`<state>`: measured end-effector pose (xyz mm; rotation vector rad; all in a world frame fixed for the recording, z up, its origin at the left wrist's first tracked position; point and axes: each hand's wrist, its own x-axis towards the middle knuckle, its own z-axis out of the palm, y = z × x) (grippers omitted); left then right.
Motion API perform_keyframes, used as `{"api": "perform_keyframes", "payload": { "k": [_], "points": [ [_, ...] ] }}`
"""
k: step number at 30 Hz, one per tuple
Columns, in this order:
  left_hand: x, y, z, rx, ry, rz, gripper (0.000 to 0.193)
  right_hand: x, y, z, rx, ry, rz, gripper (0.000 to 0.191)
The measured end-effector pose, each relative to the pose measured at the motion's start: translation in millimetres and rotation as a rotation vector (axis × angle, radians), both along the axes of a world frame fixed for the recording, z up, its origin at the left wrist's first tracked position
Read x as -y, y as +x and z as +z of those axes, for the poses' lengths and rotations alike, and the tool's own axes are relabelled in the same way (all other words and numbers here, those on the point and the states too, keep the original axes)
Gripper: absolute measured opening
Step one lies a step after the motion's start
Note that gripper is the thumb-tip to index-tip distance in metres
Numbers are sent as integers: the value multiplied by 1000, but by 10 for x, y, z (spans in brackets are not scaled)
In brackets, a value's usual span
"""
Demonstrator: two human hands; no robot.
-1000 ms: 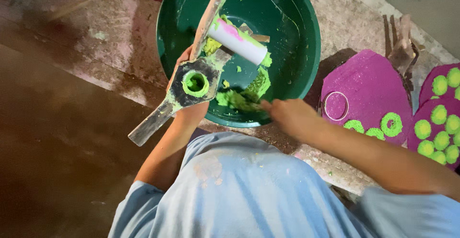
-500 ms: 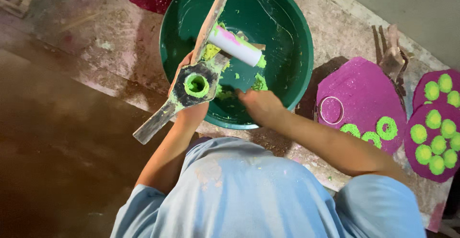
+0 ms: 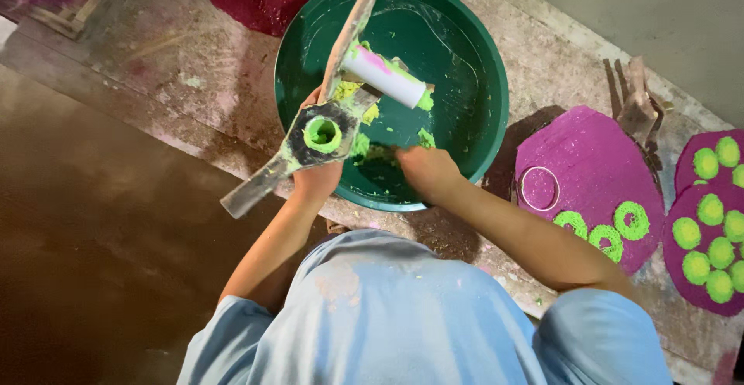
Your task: The person scoops green dough from a large green basin into a wooden hand press, then squeezes the press to extrude ring-shaped dough pieces onto round purple boards, adding each piece beside the others and repeating across several boards.
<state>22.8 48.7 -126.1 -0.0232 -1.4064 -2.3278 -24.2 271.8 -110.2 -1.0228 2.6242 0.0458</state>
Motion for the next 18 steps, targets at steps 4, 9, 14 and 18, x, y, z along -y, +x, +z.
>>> {"api": "perform_keyframes", "payload": {
  "k": [4, 9, 14, 18],
  "points": [
    [158, -2, -192, 107, -204, 34, 55, -291, -20, 304, 144, 162, 27, 27],
    [339, -174, -94, 62, 11, -100, 51, -720, -213, 1127, 405, -23, -95, 35],
    [286, -260, 508, -125, -592, 175, 57, -1123, -296, 1737, 640, -411, -77, 44],
    [111, -122, 964, -326, -954, 171, 63, -992, -421, 2012, 606, -380, -201, 41]
  ]
}}
